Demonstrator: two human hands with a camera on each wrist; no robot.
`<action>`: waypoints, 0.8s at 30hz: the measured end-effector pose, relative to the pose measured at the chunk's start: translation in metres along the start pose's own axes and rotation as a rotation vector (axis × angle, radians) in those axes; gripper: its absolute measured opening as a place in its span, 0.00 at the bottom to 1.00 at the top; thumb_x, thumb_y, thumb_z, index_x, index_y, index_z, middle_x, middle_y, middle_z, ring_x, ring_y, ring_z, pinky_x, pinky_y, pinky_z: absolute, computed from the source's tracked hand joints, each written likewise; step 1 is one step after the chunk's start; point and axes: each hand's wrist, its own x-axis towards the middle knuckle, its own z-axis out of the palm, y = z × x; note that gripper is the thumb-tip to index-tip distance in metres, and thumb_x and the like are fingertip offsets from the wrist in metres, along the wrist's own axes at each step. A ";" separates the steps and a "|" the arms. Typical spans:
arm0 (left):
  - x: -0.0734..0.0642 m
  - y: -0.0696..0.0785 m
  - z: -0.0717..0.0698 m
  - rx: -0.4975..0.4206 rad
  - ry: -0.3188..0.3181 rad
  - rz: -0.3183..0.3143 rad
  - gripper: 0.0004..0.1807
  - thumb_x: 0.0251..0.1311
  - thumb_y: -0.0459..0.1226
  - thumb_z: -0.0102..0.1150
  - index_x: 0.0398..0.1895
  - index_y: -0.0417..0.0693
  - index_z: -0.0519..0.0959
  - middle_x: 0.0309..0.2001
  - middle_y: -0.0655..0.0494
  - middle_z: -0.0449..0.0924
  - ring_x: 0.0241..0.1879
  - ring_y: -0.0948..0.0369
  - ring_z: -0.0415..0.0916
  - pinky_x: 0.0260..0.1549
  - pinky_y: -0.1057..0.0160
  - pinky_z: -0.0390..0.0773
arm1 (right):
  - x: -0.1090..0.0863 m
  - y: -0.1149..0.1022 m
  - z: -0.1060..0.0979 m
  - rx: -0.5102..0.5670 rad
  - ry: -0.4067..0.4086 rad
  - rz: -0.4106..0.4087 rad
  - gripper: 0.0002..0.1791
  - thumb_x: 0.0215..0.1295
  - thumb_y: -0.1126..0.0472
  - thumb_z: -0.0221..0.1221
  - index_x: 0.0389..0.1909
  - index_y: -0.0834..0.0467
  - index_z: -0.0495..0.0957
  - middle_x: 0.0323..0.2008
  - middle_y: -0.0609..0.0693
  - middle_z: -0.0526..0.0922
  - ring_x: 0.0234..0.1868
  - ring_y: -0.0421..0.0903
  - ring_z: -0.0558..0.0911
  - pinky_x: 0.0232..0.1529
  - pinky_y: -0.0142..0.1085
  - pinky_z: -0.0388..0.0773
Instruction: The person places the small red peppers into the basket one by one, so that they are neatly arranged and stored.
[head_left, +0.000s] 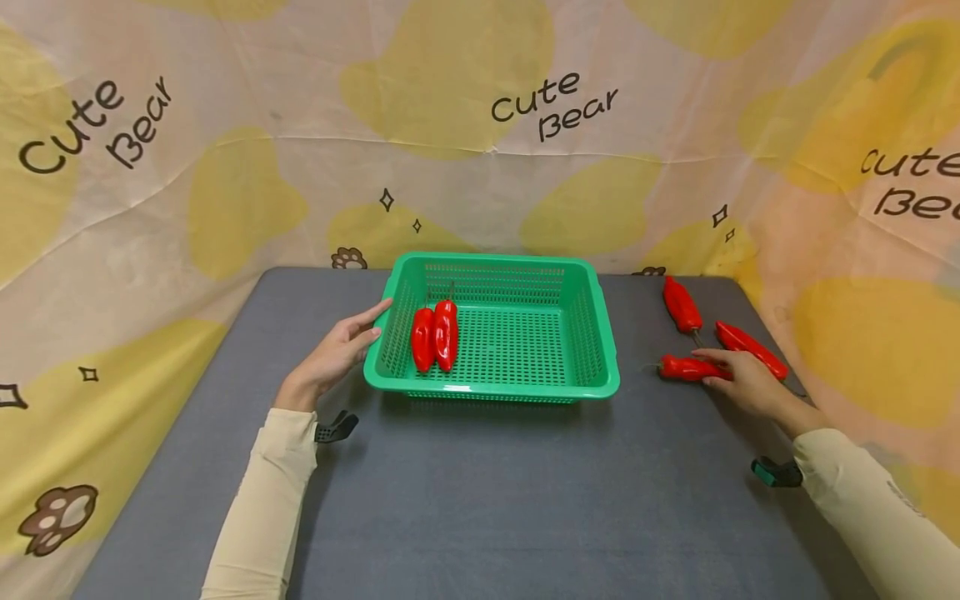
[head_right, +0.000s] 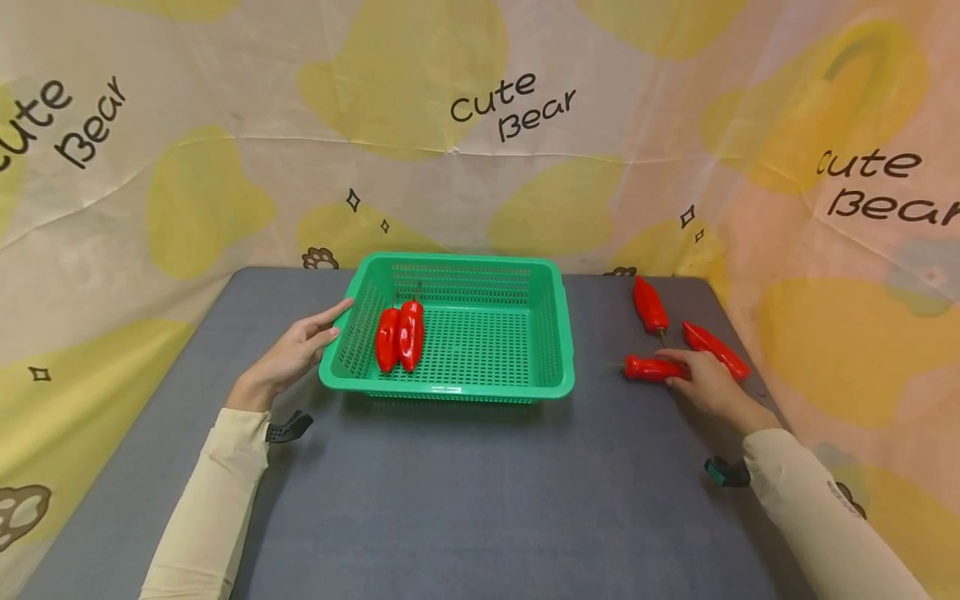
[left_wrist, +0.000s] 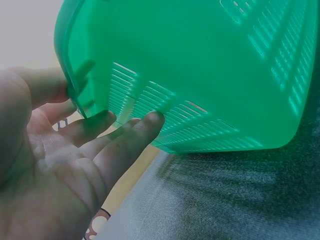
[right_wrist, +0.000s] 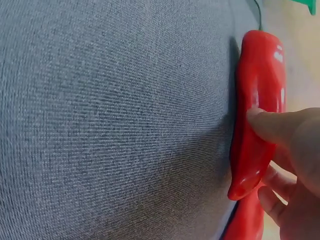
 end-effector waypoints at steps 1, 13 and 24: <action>0.000 0.000 0.000 -0.001 -0.001 0.002 0.33 0.79 0.39 0.45 0.82 0.55 0.49 0.76 0.36 0.59 0.54 0.67 0.81 0.49 0.66 0.84 | 0.000 0.000 -0.001 0.020 -0.013 0.019 0.28 0.59 0.70 0.68 0.61 0.70 0.75 0.51 0.72 0.84 0.48 0.65 0.83 0.47 0.56 0.80; 0.000 -0.001 0.000 -0.005 -0.008 0.007 0.33 0.79 0.39 0.45 0.82 0.55 0.49 0.78 0.39 0.56 0.59 0.66 0.79 0.51 0.66 0.83 | -0.001 -0.002 -0.003 0.055 -0.035 0.052 0.37 0.68 0.70 0.61 0.75 0.65 0.58 0.60 0.75 0.74 0.40 0.64 0.83 0.36 0.47 0.84; 0.002 -0.002 -0.002 -0.006 -0.016 0.010 0.33 0.79 0.39 0.45 0.82 0.55 0.49 0.77 0.37 0.57 0.58 0.67 0.79 0.51 0.67 0.83 | 0.003 -0.003 -0.009 0.025 -0.126 0.064 0.32 0.67 0.65 0.64 0.70 0.69 0.67 0.14 0.41 0.58 0.14 0.35 0.58 0.19 0.29 0.61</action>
